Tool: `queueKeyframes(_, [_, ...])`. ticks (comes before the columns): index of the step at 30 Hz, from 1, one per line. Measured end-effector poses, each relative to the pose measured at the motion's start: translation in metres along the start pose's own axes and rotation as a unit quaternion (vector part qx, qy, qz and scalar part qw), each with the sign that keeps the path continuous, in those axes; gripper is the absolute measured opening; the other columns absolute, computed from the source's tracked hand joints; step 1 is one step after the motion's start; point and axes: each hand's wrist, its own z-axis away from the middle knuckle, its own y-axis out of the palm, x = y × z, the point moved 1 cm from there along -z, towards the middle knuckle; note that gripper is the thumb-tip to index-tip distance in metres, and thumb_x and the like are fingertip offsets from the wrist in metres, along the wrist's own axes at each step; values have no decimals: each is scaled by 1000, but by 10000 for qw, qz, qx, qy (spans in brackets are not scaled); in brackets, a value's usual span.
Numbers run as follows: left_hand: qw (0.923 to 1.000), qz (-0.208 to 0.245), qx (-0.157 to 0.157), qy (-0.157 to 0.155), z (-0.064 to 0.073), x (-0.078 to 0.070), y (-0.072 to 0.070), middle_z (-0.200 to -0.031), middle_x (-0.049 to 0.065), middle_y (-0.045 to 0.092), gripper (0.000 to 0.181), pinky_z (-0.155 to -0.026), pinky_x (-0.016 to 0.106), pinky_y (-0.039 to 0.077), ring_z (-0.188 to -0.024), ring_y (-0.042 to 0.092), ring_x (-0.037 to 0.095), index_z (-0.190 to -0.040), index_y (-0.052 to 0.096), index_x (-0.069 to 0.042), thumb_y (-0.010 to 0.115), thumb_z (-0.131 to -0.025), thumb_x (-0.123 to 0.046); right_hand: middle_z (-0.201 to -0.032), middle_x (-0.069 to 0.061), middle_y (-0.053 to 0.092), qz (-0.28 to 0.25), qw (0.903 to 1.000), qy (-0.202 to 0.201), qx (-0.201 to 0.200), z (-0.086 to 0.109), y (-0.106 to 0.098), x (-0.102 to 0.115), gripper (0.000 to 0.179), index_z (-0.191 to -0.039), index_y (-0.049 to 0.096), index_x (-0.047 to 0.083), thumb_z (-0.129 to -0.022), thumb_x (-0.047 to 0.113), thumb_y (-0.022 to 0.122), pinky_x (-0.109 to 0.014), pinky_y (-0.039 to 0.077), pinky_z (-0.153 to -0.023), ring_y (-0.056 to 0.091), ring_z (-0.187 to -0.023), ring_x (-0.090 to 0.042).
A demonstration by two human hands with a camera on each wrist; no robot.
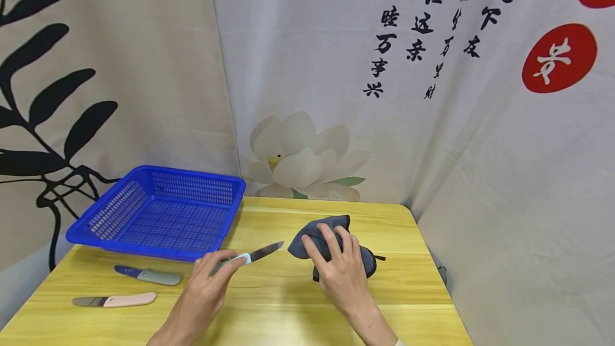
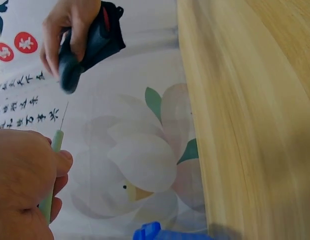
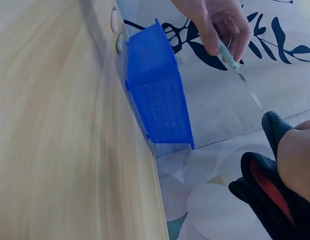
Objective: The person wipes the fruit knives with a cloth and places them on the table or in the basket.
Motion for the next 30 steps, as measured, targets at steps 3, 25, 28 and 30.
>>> queueKeyframes(3, [9999,-69,131,-50,0,0,0,-125,11,74,63,-100,40,50,-114,69,29,-132,79,-10,66,-80,22,-147,-22,66,-129,9996,-129,-221,-4,-1,6,50,-144,76,22,-114,7,38,-62,56,-92,59,-119,-44])
queueKeyframes(25, [9998,-83,129,150,-4,-7,4,-126,6,73,75,-87,43,57,-112,70,24,-133,79,-15,72,-71,28,-150,-15,67,-331,9950,-933,114,-21,1,53,32,-142,76,25,-118,18,56,-55,58,-95,62,-120,-41])
queueKeyframes(28, [9997,-59,122,182,-3,-7,4,-125,6,73,73,-86,42,57,-112,70,24,-134,78,-15,68,-74,26,-150,-15,66,-305,9953,-898,190,-20,1,51,46,-143,75,26,-99,14,83,-55,57,-96,62,-122,-42])
queueKeyframes(30, [9997,-43,138,178,-3,-7,3,-124,7,73,67,-86,42,57,-111,70,24,-133,79,-14,65,-79,23,-150,-15,66,-312,9955,-872,208,-19,1,49,60,-143,74,26,-87,12,92,-55,57,-96,61,-124,-42])
